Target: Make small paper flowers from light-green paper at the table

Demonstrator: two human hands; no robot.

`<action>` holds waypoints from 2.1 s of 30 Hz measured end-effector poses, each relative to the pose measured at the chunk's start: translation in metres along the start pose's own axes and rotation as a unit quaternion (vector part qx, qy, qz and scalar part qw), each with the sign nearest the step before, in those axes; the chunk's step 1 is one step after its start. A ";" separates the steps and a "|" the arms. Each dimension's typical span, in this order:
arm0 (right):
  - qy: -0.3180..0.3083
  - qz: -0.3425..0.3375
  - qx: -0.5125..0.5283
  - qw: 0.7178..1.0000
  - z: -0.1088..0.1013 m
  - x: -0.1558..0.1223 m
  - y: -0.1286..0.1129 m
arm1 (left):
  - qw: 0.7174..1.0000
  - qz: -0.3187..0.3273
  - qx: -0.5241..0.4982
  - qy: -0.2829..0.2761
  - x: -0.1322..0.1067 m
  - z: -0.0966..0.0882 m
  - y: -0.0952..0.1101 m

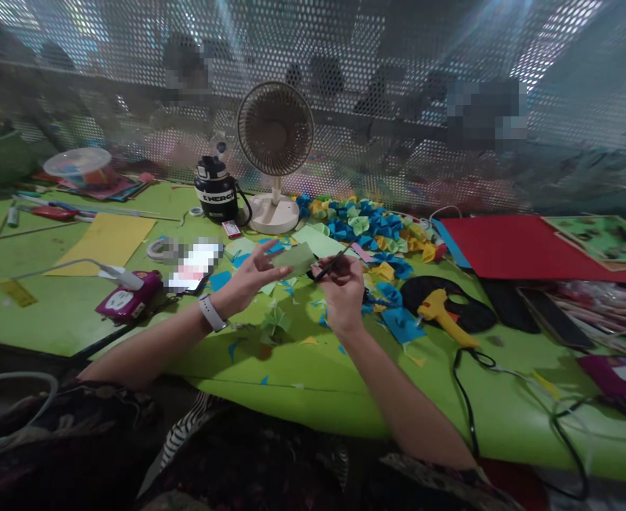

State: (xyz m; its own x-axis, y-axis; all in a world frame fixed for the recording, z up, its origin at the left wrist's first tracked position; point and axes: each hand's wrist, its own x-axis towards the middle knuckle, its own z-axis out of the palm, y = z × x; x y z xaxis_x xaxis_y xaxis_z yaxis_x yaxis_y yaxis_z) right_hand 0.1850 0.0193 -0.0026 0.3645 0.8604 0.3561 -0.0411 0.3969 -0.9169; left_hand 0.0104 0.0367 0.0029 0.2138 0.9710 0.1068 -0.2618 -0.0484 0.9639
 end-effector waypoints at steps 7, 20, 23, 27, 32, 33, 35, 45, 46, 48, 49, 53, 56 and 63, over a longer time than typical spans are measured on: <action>-0.031 0.047 0.011 0.998 0.006 -0.012 -0.001 | 0.998 -0.047 -0.027 -0.029 -0.007 0.008 0.000; -0.159 0.163 -0.080 0.970 0.001 -0.006 -0.009 | 0.997 -0.071 -0.001 0.009 -0.010 -0.012 0.013; -0.219 0.214 -0.108 0.946 0.002 -0.007 -0.016 | 0.998 -0.054 -0.015 0.029 -0.009 -0.021 0.017; -0.292 0.248 -0.133 0.914 0.004 -0.013 -0.026 | 0.998 -0.009 -0.010 0.054 -0.007 -0.027 0.020; -0.333 0.247 -0.142 0.899 0.005 -0.018 -0.029 | 0.999 0.019 -0.017 0.048 -0.005 -0.029 0.020; -0.334 0.247 -0.143 0.898 0.005 -0.018 -0.029 | 0.999 0.021 -0.015 0.045 -0.005 -0.030 0.020; -0.330 0.247 -0.144 0.899 0.005 -0.019 -0.029 | 0.999 0.018 -0.008 0.037 -0.005 -0.029 0.019; -0.301 0.235 -0.122 0.916 0.004 -0.021 -0.022 | 1.000 -0.005 -0.002 0.016 -0.008 -0.025 0.019; -0.301 0.235 -0.121 0.916 0.004 -0.021 -0.022 | 1.000 -0.005 0.000 0.015 -0.008 -0.025 0.019; -0.302 0.239 -0.119 0.915 0.004 -0.021 -0.022 | 1.000 -0.003 0.001 0.015 -0.008 -0.025 0.019; -0.302 0.243 -0.118 0.914 0.004 -0.021 -0.023 | 1.000 -0.002 0.002 0.013 -0.008 -0.026 0.019; -0.294 0.251 -0.125 0.914 0.006 -0.022 -0.028 | 1.000 0.001 0.006 0.008 -0.008 -0.026 0.018; -0.283 0.247 -0.133 0.917 0.009 -0.023 -0.031 | 1.000 -0.003 0.003 0.011 -0.008 -0.026 0.019; -0.279 0.243 -0.140 0.918 0.010 -0.023 -0.032 | 1.000 -0.001 -0.012 0.010 -0.007 -0.026 0.017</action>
State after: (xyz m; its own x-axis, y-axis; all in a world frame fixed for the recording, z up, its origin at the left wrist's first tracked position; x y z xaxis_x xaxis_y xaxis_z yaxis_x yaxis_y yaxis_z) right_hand 0.1689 -0.0100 0.0198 -0.1704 0.9749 -0.1430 0.1963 -0.1086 -0.9745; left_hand -0.0203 0.0354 0.0123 0.1955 0.9756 0.0998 -0.2843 -0.0411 0.9578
